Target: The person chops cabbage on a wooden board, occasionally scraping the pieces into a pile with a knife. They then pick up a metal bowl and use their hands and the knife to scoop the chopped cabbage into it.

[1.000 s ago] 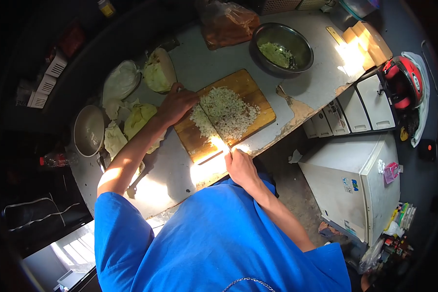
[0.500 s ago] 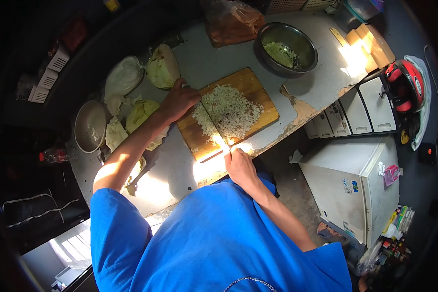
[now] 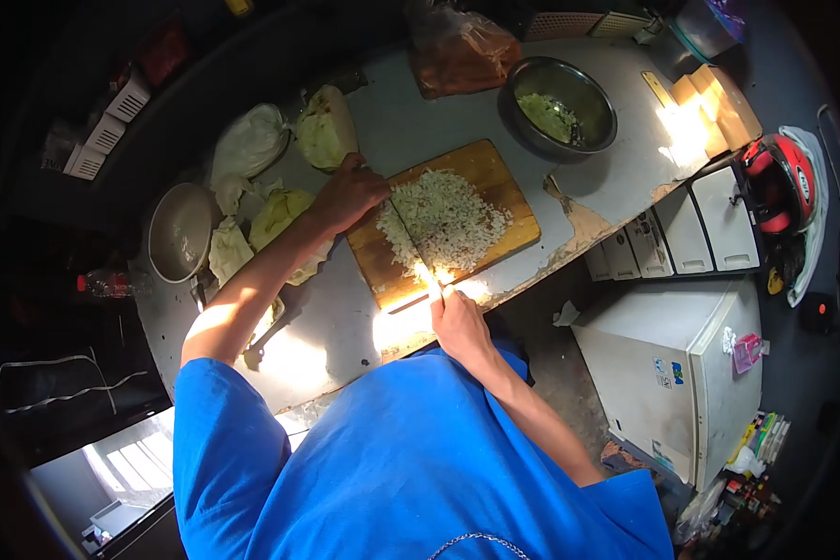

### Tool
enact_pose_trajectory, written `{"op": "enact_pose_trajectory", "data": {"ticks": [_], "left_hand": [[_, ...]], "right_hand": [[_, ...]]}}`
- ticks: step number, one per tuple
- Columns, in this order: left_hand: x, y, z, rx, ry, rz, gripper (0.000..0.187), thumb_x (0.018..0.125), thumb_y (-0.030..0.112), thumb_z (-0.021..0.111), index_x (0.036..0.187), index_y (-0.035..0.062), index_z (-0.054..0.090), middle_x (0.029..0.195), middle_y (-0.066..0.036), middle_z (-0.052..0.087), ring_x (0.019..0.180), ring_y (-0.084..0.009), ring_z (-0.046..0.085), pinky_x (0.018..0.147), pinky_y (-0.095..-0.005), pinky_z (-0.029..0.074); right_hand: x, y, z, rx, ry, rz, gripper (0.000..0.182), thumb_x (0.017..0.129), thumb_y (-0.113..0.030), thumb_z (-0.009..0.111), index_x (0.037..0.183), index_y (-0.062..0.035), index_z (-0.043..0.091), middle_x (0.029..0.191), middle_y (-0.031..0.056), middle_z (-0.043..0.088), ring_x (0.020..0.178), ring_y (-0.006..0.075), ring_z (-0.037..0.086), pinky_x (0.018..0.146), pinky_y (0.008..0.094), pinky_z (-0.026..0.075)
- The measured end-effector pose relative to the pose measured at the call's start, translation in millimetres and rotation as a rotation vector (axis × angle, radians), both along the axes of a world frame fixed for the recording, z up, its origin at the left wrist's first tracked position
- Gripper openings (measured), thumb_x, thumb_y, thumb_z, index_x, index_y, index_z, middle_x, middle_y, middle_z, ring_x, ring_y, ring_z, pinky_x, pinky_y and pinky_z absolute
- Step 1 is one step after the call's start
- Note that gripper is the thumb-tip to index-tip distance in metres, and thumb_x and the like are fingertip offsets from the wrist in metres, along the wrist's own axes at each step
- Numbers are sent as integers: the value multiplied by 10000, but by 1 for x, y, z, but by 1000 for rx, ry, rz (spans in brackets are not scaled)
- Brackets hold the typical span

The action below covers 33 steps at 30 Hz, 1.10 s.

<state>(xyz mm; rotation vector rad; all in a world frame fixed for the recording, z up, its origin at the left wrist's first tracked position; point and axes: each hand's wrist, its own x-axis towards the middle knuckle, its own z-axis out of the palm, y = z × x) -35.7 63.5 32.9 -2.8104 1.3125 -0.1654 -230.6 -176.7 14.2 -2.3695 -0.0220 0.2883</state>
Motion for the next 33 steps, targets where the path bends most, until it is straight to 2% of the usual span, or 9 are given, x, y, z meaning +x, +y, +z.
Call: {"op": "enact_pose_trajectory", "data": {"ticks": [18, 21, 23, 24, 25, 26, 28, 30, 33], "left_hand": [[8, 4, 16, 106, 25, -5, 268, 821, 76, 637, 1037, 184, 754, 995, 23, 739, 902, -141, 663, 1107, -418, 318], [13, 2, 24, 41, 121, -21, 279, 835, 74, 675, 1096, 138, 750, 965, -17, 742, 877, -208, 664, 1033, -430, 405], [-2, -8, 34, -521, 160, 271, 208, 886, 99, 679, 1078, 60, 748, 937, -69, 758, 927, -264, 694, 910, -414, 525], [-13, -16, 31, -525, 161, 279, 208, 886, 99, 679, 1078, 60, 748, 937, -69, 758, 927, -264, 694, 910, -414, 525], [-23, -26, 25, -937, 239, 467, 220, 907, 110, 684, 1110, 45, 738, 961, -91, 762, 939, -267, 704, 871, -407, 544], [-32, -36, 20, -1352, 312, 650, 236, 928, 122, 689, 1142, 30, 728, 986, -113, 765, 950, -269, 714, 833, -399, 562], [-50, -55, 7, -1583, 417, 753, 228, 943, 141, 679, 1124, 7, 720, 971, -116, 764, 928, -245, 713, 848, -373, 552], [-69, -65, -12, -1827, 515, 861, 232, 959, 159, 669, 1105, -15, 712, 955, -120, 764, 905, -221, 713, 864, -347, 541], [-99, -88, -27, -1661, 818, 867, 544, 932, 248, 756, 1341, -55, 564, 1145, -142, 714, 1013, -217, 695, 890, -309, 566]], "right_hand": [[10, 2, 17, 1, 134, 15, 365, 991, -234, 524, 883, 99, 626, 819, 344, 656, 827, 529, 648, 786, 586, 511], [20, -21, 12, -10, 153, 51, 416, 1021, -277, 486, 893, 96, 621, 863, 340, 662, 879, 524, 644, 805, 577, 505], [26, -37, 24, 70, 94, 64, 439, 1044, -293, 466, 888, 93, 607, 849, 332, 654, 831, 512, 641, 768, 560, 500], [29, -46, 28, 156, 40, 71, 463, 1068, -308, 446, 883, 90, 592, 835, 324, 645, 784, 501, 637, 731, 543, 495], [37, -55, 32, 258, 23, 119, 539, 1098, -405, 413, 832, 41, 558, 666, 189, 601, 541, 341, 574, 541, 445, 475], [43, -67, 41, 422, 402, 41, 529, 1095, -478, 412, 802, -47, 505, 589, 26, 467, 422, 124, 397, 393, 308, 355], [58, -82, 70, 605, 775, -37, 480, 1088, -510, 418, 814, -119, 464, 590, -59, 393, 399, 11, 293, 349, 205, 229], [71, -95, 77, 660, 874, -31, 465, 1085, -509, 426, 831, -121, 464, 583, -59, 379, 395, 9, 281, 343, 200, 221], [84, -109, 79, 781, 1044, -24, 447, 1082, -509, 438, 854, -125, 459, 576, -61, 349, 389, 7, 259, 332, 189, 203]]}}
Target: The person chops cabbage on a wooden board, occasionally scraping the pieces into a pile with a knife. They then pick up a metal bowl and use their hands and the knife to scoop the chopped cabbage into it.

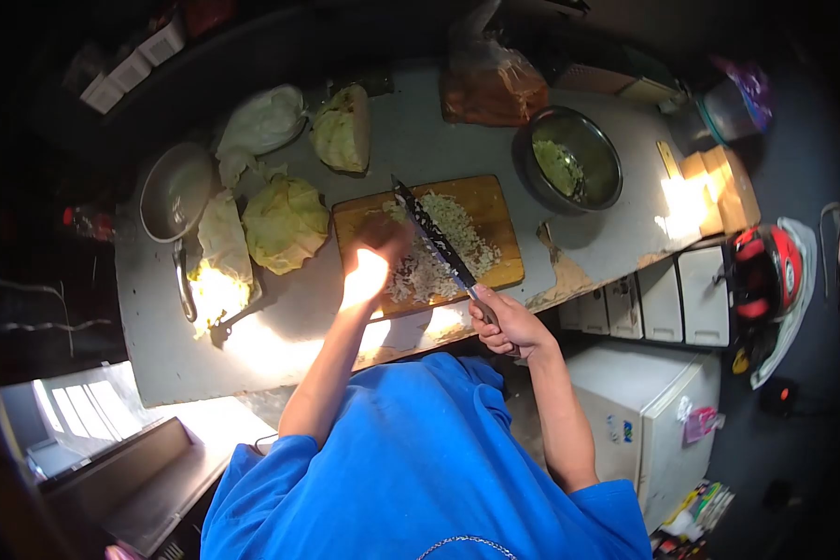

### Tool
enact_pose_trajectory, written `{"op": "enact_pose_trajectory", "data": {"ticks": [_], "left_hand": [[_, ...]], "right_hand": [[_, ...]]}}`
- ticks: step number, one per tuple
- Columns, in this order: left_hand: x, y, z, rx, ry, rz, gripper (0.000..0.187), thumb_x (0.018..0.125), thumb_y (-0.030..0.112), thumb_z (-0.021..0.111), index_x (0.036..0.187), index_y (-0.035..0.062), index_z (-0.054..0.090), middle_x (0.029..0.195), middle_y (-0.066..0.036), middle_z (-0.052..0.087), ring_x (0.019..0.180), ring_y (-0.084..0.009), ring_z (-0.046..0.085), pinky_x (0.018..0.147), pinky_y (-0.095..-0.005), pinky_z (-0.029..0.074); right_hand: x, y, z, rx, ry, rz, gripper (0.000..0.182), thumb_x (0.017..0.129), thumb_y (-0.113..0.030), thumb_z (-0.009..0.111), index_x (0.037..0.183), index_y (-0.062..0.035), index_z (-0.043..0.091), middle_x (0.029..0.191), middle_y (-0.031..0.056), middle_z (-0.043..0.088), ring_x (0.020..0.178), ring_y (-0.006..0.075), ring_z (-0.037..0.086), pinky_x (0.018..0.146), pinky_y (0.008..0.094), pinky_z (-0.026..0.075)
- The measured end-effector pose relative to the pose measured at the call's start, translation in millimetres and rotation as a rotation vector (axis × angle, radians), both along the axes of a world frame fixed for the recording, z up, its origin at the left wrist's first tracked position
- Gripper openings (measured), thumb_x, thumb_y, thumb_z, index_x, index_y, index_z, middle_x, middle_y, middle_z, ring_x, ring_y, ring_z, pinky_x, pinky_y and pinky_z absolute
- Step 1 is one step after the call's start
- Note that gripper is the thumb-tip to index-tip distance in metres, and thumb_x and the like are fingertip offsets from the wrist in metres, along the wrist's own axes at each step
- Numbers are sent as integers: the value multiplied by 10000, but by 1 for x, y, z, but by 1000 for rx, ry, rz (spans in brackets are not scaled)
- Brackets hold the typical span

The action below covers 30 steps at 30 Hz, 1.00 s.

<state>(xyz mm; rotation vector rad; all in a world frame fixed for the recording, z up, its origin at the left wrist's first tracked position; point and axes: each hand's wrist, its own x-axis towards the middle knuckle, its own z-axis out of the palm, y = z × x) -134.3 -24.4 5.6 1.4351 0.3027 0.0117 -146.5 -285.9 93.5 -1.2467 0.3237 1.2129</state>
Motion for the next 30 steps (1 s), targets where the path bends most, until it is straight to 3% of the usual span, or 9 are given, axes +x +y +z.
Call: {"op": "enact_pose_trajectory", "data": {"ticks": [3, 8, 11, 15, 18, 20, 23, 28, 30], "left_hand": [[-23, -62, 43, -460, 262, 107, 393, 865, 232, 832, 1076, -58, 671, 1023, -96, 718, 850, -148, 670, 752, -286, 553], [-18, -70, 27, -541, 322, 148, 334, 904, 162, 790, 1132, -50, 668, 999, -105, 706, 834, -153, 695, 749, -237, 589], [-12, -56, -8, -381, -5, 161, 511, 892, 126, 774, 1243, -180, 564, 1061, -201, 731, 891, -226, 738, 772, -277, 617], [-13, -56, 29, -212, 151, 247, 553, 894, 163, 766, 1248, -205, 553, 1041, -202, 739, 905, -224, 741, 776, -278, 615], [-10, -71, 65, 59, 198, 307, 570, 881, 220, 772, 1241, -179, 583, 1029, -221, 741, 881, -217, 743, 765, -295, 604], [-6, -69, 71, 431, 292, 259, 532, 876, 235, 757, 1263, -103, 620, 1052, -233, 734, 859, -233, 744, 771, -332, 587], [-10, -53, 26, 505, 93, 386, 505, 868, 237, 742, 1279, -36, 641, 1071, -253, 720, 886, -266, 738, 778, -367, 575], [-6, -35, 39, 575, 102, 411, 394, 914, 186, 671, 1232, -46, 645, 1173, -275, 678, 1084, -378, 674, 920, -410, 544], [-4, -39, 33, 1016, -186, 371, 398, 929, 199, 677, 1247, -35, 631, 1278, -257, 628, 1169, -406, 619, 1002, -429, 505]], "right_hand": [[11, -9, 4, 89, 92, 17, 441, 1079, -510, 444, 858, -128, 447, 577, -64, 321, 387, 6, 232, 321, 179, 186], [25, -36, 6, 109, 183, 93, 444, 1073, -520, 457, 860, -130, 463, 595, -62, 352, 405, 5, 250, 334, 191, 187], [33, -54, 6, 37, 139, 169, 444, 1073, -521, 454, 876, -123, 470, 596, -61, 364, 416, 15, 264, 347, 196, 211], [39, -63, 10, -195, -76, 331, 462, 1079, -520, 436, 855, -118, 476, 606, -61, 396, 442, 23, 317, 374, 201, 259], [42, -69, 10, -342, -338, 474, 474, 1086, -489, 445, 840, -86, 493, 604, -41, 434, 487, 56, 396, 430, 255, 340], [46, -73, 8, -489, -875, 590, 481, 1065, -454, 503, 841, -31, 546, 606, 39, 509, 538, 151, 486, 519, 335, 401], [55, -66, 31, -595, -951, 538, 450, 1033, -417, 560, 883, 6, 602, 634, 120, 548, 577, 245, 517, 591, 395, 419], [84, -70, 19, -648, -1052, 528, 431, 1009, -406, 589, 896, 9, 625, 623, 202, 582, 600, 396, 594, 596, 460, 437], [93, -75, 11, -651, -1056, 526, 427, 1007, -408, 591, 899, 3, 628, 622, 203, 578, 594, 397, 585, 594, 461, 434]]}}
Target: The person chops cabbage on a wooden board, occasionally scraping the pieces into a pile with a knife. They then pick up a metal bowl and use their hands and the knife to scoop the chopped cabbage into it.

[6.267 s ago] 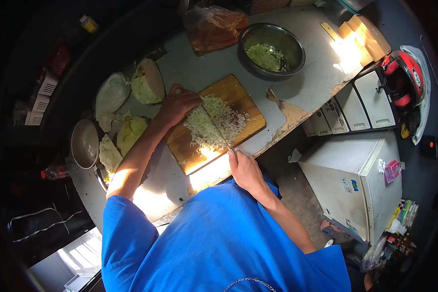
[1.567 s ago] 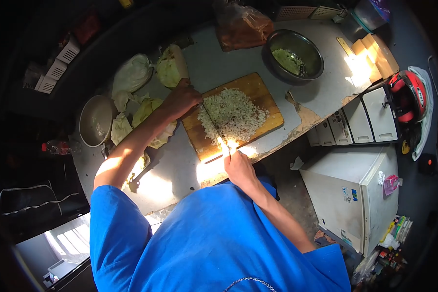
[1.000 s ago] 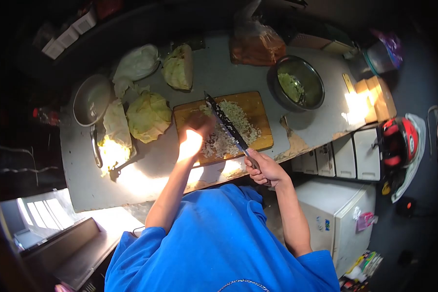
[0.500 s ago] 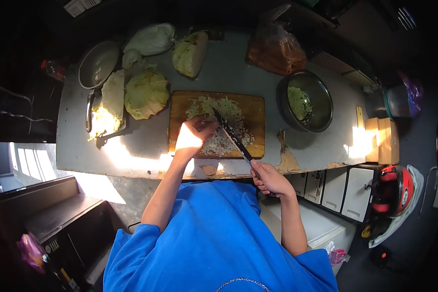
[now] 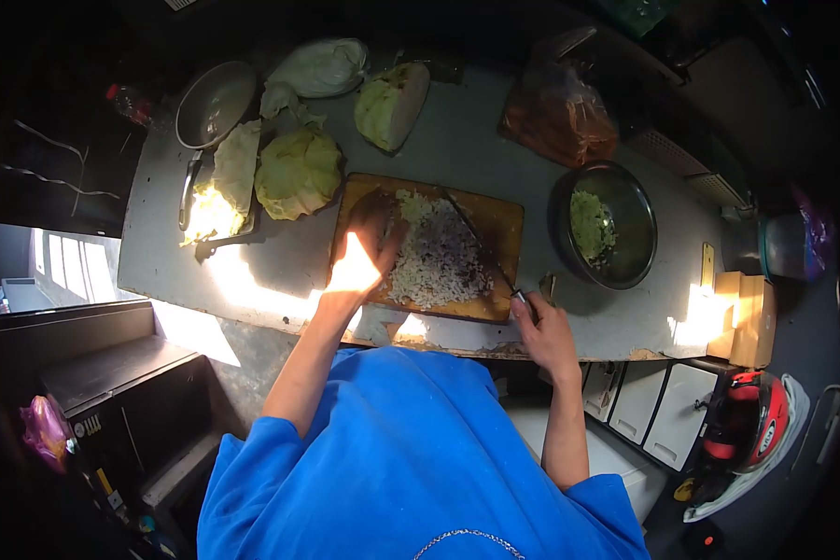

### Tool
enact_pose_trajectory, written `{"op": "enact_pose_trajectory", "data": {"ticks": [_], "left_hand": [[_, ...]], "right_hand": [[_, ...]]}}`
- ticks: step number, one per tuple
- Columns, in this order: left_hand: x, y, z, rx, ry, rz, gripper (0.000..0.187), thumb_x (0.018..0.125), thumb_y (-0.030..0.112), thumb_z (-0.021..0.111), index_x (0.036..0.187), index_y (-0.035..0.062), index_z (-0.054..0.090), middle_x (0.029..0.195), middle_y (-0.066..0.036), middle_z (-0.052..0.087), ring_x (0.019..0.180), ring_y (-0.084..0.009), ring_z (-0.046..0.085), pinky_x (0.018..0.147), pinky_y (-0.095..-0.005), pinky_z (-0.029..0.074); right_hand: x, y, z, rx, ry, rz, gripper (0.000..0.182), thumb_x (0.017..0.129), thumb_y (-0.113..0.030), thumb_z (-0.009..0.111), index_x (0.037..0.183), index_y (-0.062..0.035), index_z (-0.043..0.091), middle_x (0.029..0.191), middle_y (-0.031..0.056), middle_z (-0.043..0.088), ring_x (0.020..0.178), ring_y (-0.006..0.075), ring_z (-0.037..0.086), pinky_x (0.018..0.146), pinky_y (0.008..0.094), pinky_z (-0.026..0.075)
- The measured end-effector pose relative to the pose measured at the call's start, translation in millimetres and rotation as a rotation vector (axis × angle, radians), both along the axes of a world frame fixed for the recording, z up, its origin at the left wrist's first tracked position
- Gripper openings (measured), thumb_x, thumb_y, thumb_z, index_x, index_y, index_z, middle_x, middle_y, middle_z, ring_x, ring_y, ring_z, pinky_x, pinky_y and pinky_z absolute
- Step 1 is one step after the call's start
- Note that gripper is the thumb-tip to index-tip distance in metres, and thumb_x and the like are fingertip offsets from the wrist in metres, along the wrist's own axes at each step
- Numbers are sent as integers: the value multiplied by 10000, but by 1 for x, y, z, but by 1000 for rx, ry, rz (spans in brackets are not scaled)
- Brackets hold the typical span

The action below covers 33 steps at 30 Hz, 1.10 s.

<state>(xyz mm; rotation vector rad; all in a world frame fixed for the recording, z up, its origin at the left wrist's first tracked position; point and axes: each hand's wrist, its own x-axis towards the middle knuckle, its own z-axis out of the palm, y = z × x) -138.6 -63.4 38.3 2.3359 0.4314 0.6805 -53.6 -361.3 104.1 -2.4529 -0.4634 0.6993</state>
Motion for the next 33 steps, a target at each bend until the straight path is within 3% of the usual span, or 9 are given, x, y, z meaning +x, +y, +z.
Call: {"op": "enact_pose_trajectory", "data": {"ticks": [4, 7, 11, 16, 20, 25, 28, 31, 33], "left_hand": [[-22, -12, -8, 56, -23, -77, 449, 892, 188, 744, 1270, -18, 616, 1341, -231, 586, 1229, -396, 576, 1032, -432, 488], [-29, -22, -6, -370, -92, -64, 481, 842, 131, 796, 1269, 2, 616, 1372, -199, 570, 1244, -380, 566, 1035, -434, 485], [-18, -38, 2, -73, -179, -120, 456, 858, 138, 790, 1272, 27, 635, 1374, -174, 600, 1257, -327, 595, 1009, -423, 499], [-14, -68, -5, 240, 27, -467, 392, 893, 187, 737, 1245, 30, 664, 1285, -135, 667, 1315, -304, 553, 1154, -523, 351], [-33, -44, -26, 229, 50, -301, 476, 923, 218, 705, 1350, 34, 606, 1427, -141, 581, 1394, -296, 490, 1208, -573, 252], [-25, -62, -6, 157, 107, -480, 474, 929, 205, 700, 1366, 58, 592, 1413, -142, 583, 1402, -326, 476, 1214, -589, 229], [-22, -48, -13, 160, -37, -373, 451, 905, 125, 709, 1338, 63, 600, 1348, -127, 624, 1365, -321, 513, 1205, -591, 246], [-10, -12, 10, 163, -190, -321, 341, 831, 56, 742, 1170, 56, 705, 1183, -118, 704, 1167, -337, 636, 1031, -483, 487], [-3, 13, 10, 157, -128, -331, 307, 818, 46, 744, 1124, 50, 722, 1126, -117, 720, 1106, -334, 657, 962, -453, 519]], "right_hand": [[5, -18, -13, 28, -19, 15, 377, 980, -377, 639, 915, -6, 650, 624, 175, 578, 568, 343, 526, 581, 432, 420], [-4, -22, -13, 99, -74, 50, 327, 946, -325, 694, 946, 1, 677, 659, 156, 602, 574, 304, 517, 588, 407, 426], [-15, -17, -11, 110, -185, 134, 281, 900, -292, 739, 997, -29, 717, 832, 154, 683, 699, 347, 651, 645, 421, 495], [-17, -15, -5, 50, -273, 169, 290, 888, -317, 749, 1011, -55, 730, 830, 136, 664, 738, 352, 665, 661, 444, 508], [-15, -20, 7, -23, -293, 175, 290, 875, -298, 763, 1017, -46, 736, 841, 131, 678, 770, 355, 658, 693, 435, 510], [-8, -21, 14, -9, -275, 212, 281, 887, -306, 748, 1037, -69, 736, 807, 124, 649, 754, 351, 653, 676, 465, 502], [6, -22, 17, 4, -247, 236, 299, 893, -300, 743, 1069, -59, 733, 800, 141, 648, 744, 362, 646, 676, 466, 497], [22, -18, 15, 37, -197, 237, 303, 910, -282, 726, 1108, -52, 728, 818, 168, 672, 757, 386, 649, 689, 464, 497], [37, -8, 11, 195, -115, 310, 302, 923, -290, 704, 1113, -56, 731, 876, 184, 704, 798, 394, 666, 715, 451, 515]]}}
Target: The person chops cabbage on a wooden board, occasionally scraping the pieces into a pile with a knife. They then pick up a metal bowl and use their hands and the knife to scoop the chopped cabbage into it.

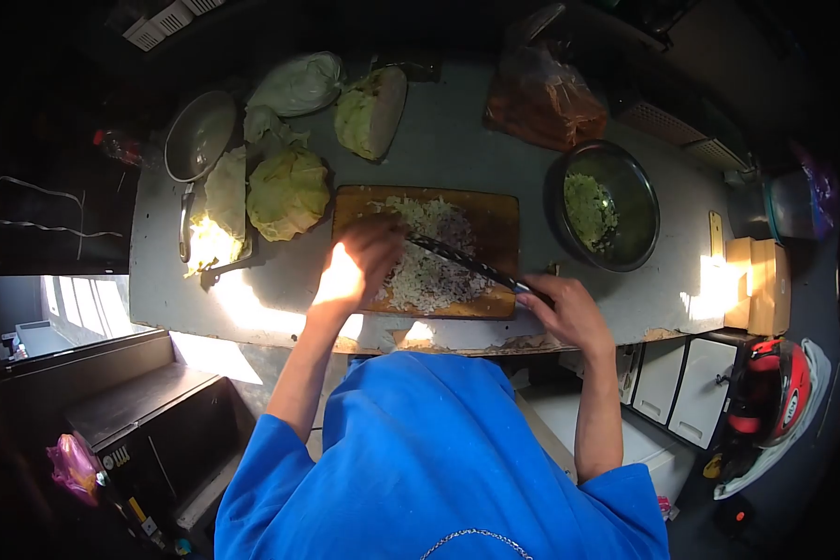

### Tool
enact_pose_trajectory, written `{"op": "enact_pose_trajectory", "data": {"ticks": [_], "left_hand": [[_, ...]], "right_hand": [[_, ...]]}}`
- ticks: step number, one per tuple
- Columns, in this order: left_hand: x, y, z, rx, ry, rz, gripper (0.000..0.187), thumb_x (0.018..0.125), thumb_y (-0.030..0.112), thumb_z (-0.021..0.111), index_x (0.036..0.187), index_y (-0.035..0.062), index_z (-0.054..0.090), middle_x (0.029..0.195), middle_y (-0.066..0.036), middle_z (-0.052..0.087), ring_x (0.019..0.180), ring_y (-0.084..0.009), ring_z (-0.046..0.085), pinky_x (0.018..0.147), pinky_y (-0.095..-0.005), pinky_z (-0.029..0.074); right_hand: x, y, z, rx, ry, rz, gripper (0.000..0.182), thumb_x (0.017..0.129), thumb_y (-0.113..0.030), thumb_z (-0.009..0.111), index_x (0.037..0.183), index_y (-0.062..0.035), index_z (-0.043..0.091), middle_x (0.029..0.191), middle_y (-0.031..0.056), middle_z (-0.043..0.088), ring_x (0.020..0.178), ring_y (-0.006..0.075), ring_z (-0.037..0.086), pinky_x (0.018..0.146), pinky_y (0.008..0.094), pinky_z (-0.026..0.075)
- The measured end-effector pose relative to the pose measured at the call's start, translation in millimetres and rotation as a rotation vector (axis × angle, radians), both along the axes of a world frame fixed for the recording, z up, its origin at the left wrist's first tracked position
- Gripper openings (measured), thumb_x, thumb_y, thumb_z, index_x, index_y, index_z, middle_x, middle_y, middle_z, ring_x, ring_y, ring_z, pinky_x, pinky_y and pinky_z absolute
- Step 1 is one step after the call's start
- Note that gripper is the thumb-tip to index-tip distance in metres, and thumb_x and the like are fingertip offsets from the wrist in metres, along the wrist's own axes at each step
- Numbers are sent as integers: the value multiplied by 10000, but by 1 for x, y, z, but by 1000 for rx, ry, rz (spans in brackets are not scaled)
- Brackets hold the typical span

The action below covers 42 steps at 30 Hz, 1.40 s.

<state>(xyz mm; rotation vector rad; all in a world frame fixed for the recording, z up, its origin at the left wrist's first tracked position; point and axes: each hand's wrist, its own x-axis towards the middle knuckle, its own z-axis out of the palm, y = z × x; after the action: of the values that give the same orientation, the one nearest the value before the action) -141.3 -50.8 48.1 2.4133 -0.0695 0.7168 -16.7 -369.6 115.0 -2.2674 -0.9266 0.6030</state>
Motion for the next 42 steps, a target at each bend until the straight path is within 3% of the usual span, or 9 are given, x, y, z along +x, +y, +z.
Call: {"op": "enact_pose_trajectory", "data": {"ticks": [4, 8, 10, 16, 18, 22, 26, 34, 42], "left_hand": [[14, 40, 0, -26, 81, 28, 266, 808, 25, 737, 1073, 40, 742, 1017, -117, 740, 982, -323, 686, 869, -415, 550], [39, 59, 4, 87, 80, 81, 231, 817, -20, 699, 1040, 19, 746, 993, -160, 732, 916, -341, 693, 808, -407, 553], [46, 63, -10, 116, 60, 116, 249, 825, -2, 687, 1065, 28, 743, 989, -153, 734, 932, -348, 678, 824, -415, 544], [43, 57, -35, 370, 240, 169, 324, 773, 38, 668, 1085, 94, 737, 1047, -98, 726, 1047, -301, 627, 1018, -475, 445], [34, 48, -38, 306, 203, 170, 223, 806, 69, 653, 1007, 71, 751, 1085, -113, 696, 1104, -321, 598, 1040, -478, 427], [23, 41, -31, 344, 275, 122, 254, 779, 35, 656, 1012, 58, 756, 1033, -120, 710, 1042, -336, 628, 989, -459, 471], [29, 47, -19, 99, 152, 86, 242, 826, 66, 617, 1017, 66, 764, 1008, -122, 724, 999, -322, 650, 970, -438, 479], [42, 48, -31, 163, 143, 169, 206, 827, 40, 614, 970, 37, 762, 967, -141, 732, 954, -343, 672, 900, -452, 512], [33, 54, -39, 77, 202, 98, 340, 809, -20, 668, 1119, 96, 748, 1082, -127, 710, 1049, -354, 636, 909, -441, 511]], "right_hand": [[23, 41, 16, -172, 47, 14, 337, 947, -345, 672, 1126, -66, 733, 923, 195, 732, 875, 394, 695, 764, 432, 540], [49, 67, -20, -85, -113, 32, 321, 957, -337, 668, 1134, -74, 722, 989, 182, 737, 916, 384, 702, 777, 431, 547], [59, 76, -54, 126, -388, -3, 292, 953, -314, 673, 1118, -77, 716, 1021, 174, 723, 904, 377, 699, 778, 442, 553], [63, 77, -91, 96, -568, 48, 220, 942, -254, 671, 1085, -91, 706, 1068, 146, 670, 956, 377, 664, 770, 483, 554], [60, 68, -87, 58, -484, 63, 226, 943, -255, 668, 1098, -94, 702, 1089, 146, 666, 983, 376, 658, 789, 480, 548], [50, 62, -69, 30, -366, 79, 192, 945, -176, 658, 1097, -68, 702, 1100, 182, 656, 1008, 399, 639, 858, 473, 527], [53, 67, -70, 73, -355, 24, 201, 941, -168, 656, 1113, -73, 698, 1100, 179, 653, 1035, 397, 626, 850, 480, 522], [67, 66, -102, 51, -624, 78, 345, 873, -121, 667, 1215, -145, 702, 1163, 102, 624, 1120, 314, 572, 940, 470, 435], [57, 66, -96, 58, -465, 65, 448, 854, -109, 676, 1287, -222, 686, 1166, 98, 612, 1149, 307, 555, 948, 482, 391]]}}
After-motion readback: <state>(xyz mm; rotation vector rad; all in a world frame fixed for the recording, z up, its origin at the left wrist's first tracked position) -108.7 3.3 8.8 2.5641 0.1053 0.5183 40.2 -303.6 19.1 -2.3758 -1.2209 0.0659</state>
